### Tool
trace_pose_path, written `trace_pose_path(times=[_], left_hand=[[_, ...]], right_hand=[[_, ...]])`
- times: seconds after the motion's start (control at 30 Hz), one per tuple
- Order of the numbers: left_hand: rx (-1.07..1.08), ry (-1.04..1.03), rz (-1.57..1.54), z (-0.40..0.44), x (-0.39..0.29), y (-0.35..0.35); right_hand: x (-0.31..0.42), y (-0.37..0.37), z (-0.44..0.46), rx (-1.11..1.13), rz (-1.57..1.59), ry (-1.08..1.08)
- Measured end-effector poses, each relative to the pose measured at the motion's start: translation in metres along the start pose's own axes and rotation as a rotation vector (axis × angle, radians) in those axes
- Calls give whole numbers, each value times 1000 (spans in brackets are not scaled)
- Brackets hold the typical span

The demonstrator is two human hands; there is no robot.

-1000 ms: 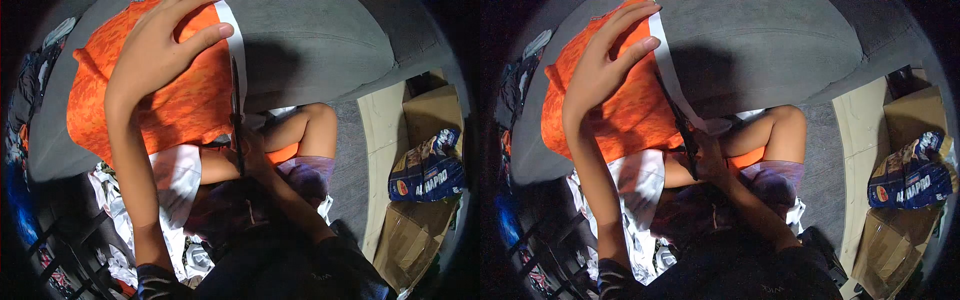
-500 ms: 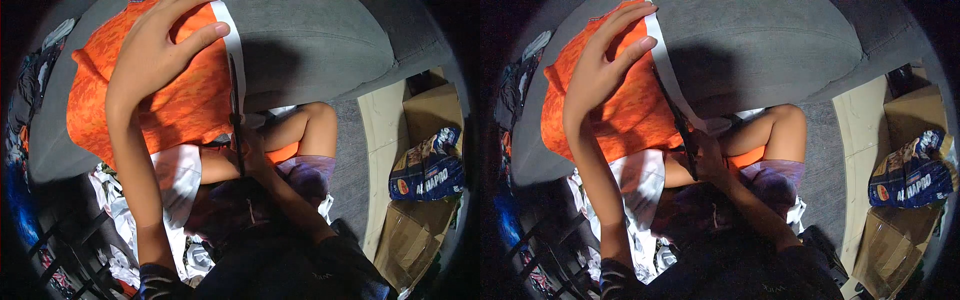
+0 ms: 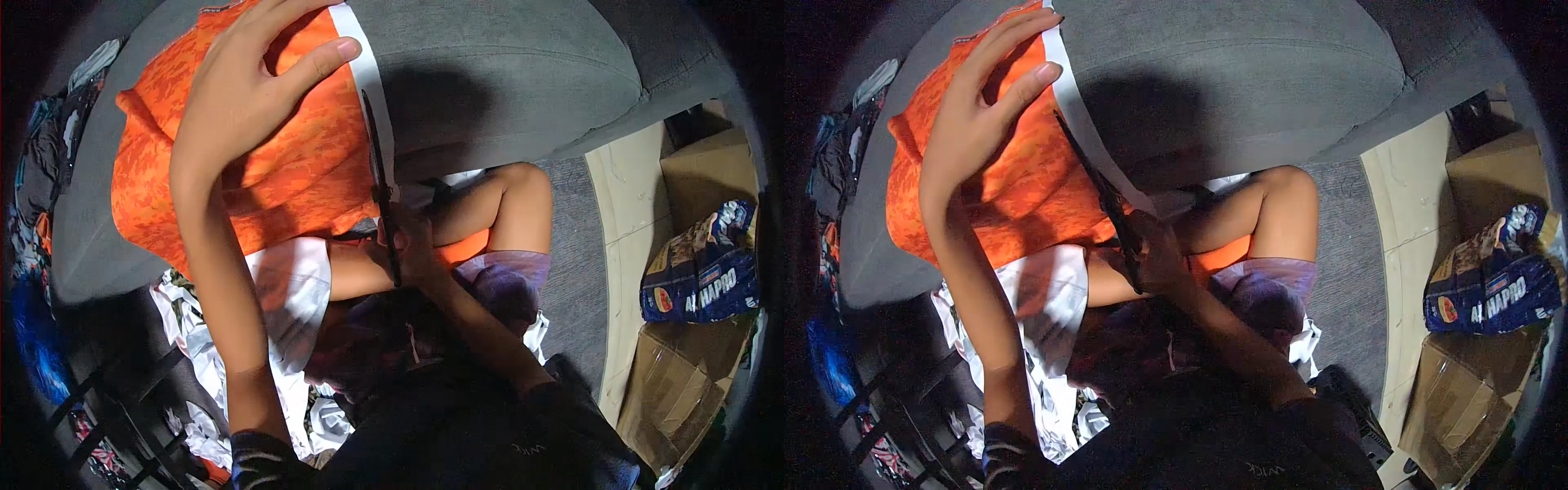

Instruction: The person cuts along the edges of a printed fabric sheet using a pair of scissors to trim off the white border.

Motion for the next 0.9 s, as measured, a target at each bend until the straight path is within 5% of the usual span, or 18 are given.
trace_pose_path(times=[0.43,0.9], left_hand=[[79,73,100,8,3,2],[67,123,32,9,6,0]], right_hand=[[4,7,2,48,-147,113],[-8,-3,-8,4,-27,-21]])
Point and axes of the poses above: each hand's wrist, its own z-axis towards the middle knuckle, its own y-axis out of the back of the hand, x = y × z, the point moved 1 cm from there along z, towards the middle knuckle, and after that the axes turned 1 degree about -z, right-handed, at the moved point
